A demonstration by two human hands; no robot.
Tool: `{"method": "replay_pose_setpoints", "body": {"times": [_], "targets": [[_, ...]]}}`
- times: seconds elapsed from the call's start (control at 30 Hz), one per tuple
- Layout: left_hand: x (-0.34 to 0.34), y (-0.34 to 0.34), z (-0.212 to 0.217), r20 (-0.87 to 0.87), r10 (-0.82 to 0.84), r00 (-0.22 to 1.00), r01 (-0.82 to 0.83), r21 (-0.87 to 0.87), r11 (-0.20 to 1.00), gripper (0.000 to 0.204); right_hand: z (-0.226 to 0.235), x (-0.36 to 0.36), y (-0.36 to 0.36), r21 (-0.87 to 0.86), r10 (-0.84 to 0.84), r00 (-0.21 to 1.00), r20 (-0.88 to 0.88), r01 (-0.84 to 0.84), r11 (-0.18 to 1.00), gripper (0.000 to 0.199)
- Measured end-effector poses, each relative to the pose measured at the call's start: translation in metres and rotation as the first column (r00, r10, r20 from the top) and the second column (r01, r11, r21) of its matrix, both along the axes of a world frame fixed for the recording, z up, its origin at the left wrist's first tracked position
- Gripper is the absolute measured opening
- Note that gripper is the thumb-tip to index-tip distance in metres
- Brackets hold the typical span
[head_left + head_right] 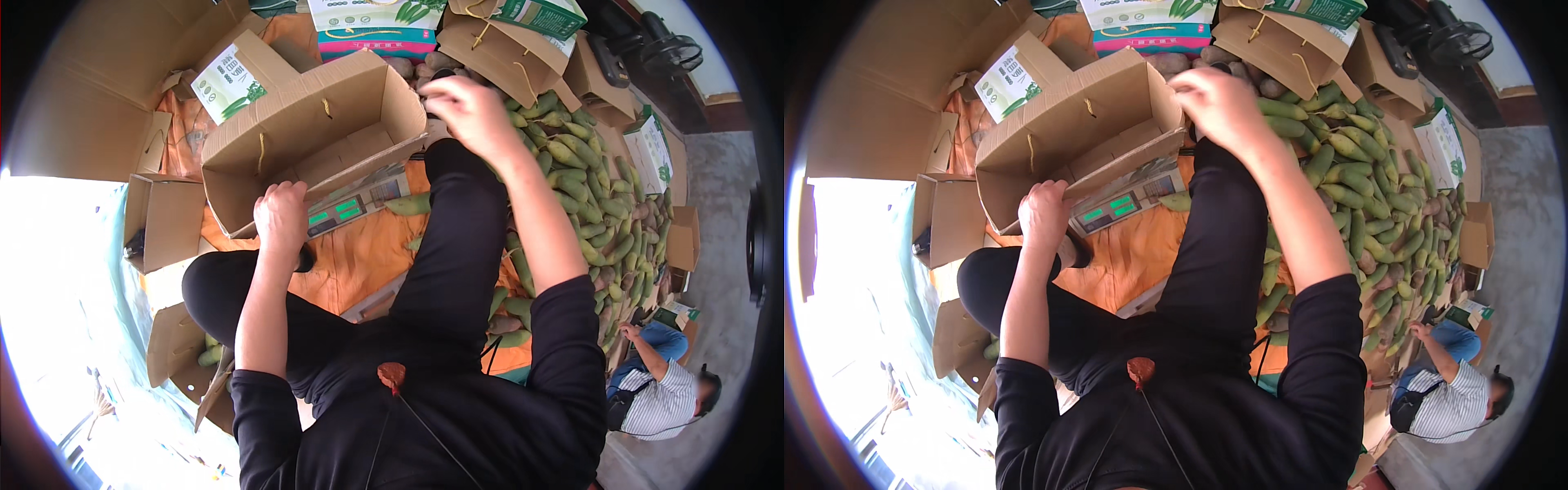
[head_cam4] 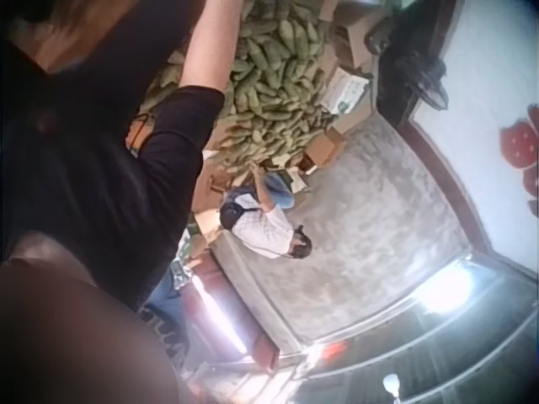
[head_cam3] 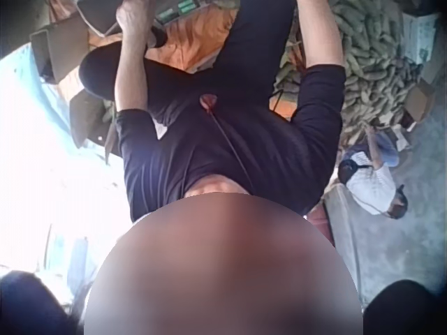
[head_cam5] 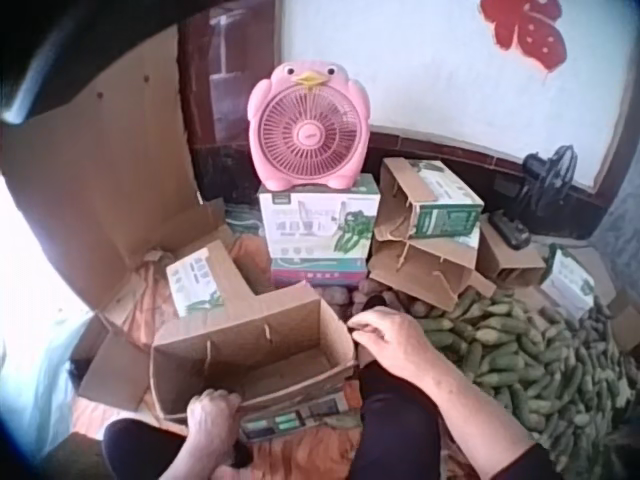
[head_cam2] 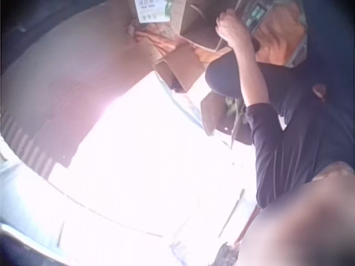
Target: Sorting, weighing, and packing green mangos into cardboard boxes.
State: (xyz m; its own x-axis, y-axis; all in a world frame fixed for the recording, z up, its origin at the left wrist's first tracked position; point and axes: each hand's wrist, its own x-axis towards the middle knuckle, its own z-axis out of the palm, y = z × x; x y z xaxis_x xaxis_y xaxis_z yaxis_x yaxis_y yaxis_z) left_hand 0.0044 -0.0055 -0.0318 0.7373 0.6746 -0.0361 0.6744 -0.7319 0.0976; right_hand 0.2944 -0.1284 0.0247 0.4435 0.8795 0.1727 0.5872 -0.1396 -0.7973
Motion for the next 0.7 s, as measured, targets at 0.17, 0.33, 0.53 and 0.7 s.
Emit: {"method": "replay_pose_setpoints", "body": {"times": [0.17, 0.33, 0.53, 0.7], "targets": [[0.008, -0.001, -0.005, 0.083, -0.038, 0.996, 0.034, 0.048, 0.998, 0.01, -0.087, 0.066, -0.092, -0.271, -0.281, 0.934, 0.22, 0.335, 0.902, 0.021], [0.012, 0.0, -0.005, 0.062, -0.038, 0.997, 0.038, -0.001, 0.999, 0.011, -0.218, 0.05, -0.183, -0.64, -0.245, 0.927, 0.285, 0.374, 0.671, 0.02], [0.001, 0.001, 0.0, 0.047, 0.017, 0.999, -0.016, -0.033, 0.999, 0.017, -0.285, -0.024, -0.225, -0.876, -0.073, 0.984, 0.164, 0.179, 0.447, 0.026], [0.021, -0.002, -0.004, 0.099, -0.025, 0.995, 0.033, -0.08, 0.996, 0.014, -0.36, -0.04, -0.305, -0.942, 0.179, 0.965, 0.19, 0.128, 0.31, 0.033]]}}
